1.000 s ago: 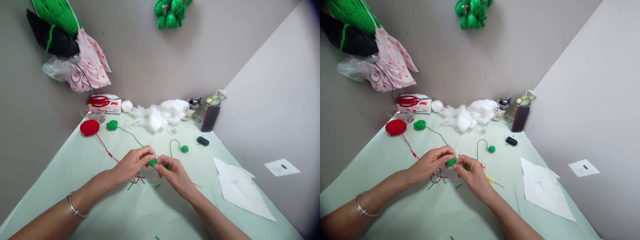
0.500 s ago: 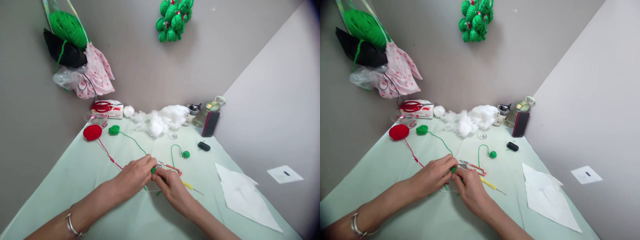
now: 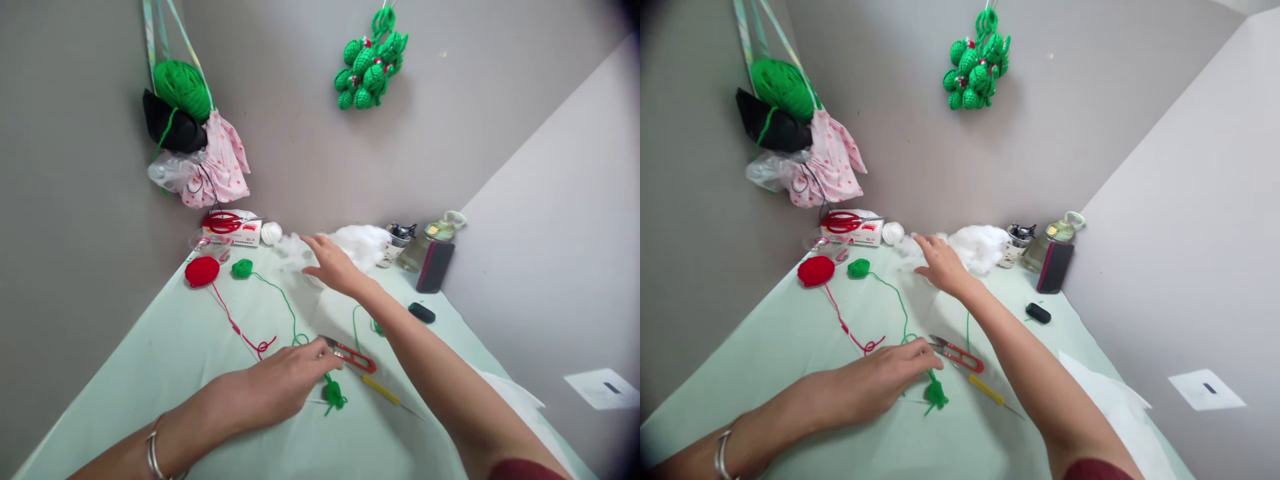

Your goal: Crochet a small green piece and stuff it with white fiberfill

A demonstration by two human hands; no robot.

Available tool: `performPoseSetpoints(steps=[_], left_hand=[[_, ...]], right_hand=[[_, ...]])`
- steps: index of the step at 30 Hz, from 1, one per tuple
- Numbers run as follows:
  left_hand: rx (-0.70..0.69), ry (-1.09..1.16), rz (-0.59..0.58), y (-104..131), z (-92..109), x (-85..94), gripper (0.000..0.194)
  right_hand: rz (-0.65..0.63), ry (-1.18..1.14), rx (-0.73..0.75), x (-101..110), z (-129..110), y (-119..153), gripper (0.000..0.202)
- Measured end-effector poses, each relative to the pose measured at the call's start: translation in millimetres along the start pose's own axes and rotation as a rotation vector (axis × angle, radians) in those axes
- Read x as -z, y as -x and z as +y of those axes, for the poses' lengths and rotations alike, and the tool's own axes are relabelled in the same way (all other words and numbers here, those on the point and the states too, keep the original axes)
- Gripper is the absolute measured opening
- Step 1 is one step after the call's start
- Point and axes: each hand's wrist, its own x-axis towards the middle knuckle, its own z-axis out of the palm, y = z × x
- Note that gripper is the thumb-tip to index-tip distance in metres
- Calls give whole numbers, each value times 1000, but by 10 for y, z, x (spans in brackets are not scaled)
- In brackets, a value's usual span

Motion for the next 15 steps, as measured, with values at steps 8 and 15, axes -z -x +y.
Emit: performPoseSetpoints(steps=[8,15], left_hand=[[84,-86,75,-18,154,270,47],[180,202,637,-27,-179,710,42]], right_hand=[[51,-171,-83,-562,-27,-883,40],[342,-789,-181,-233,165,-767,21]])
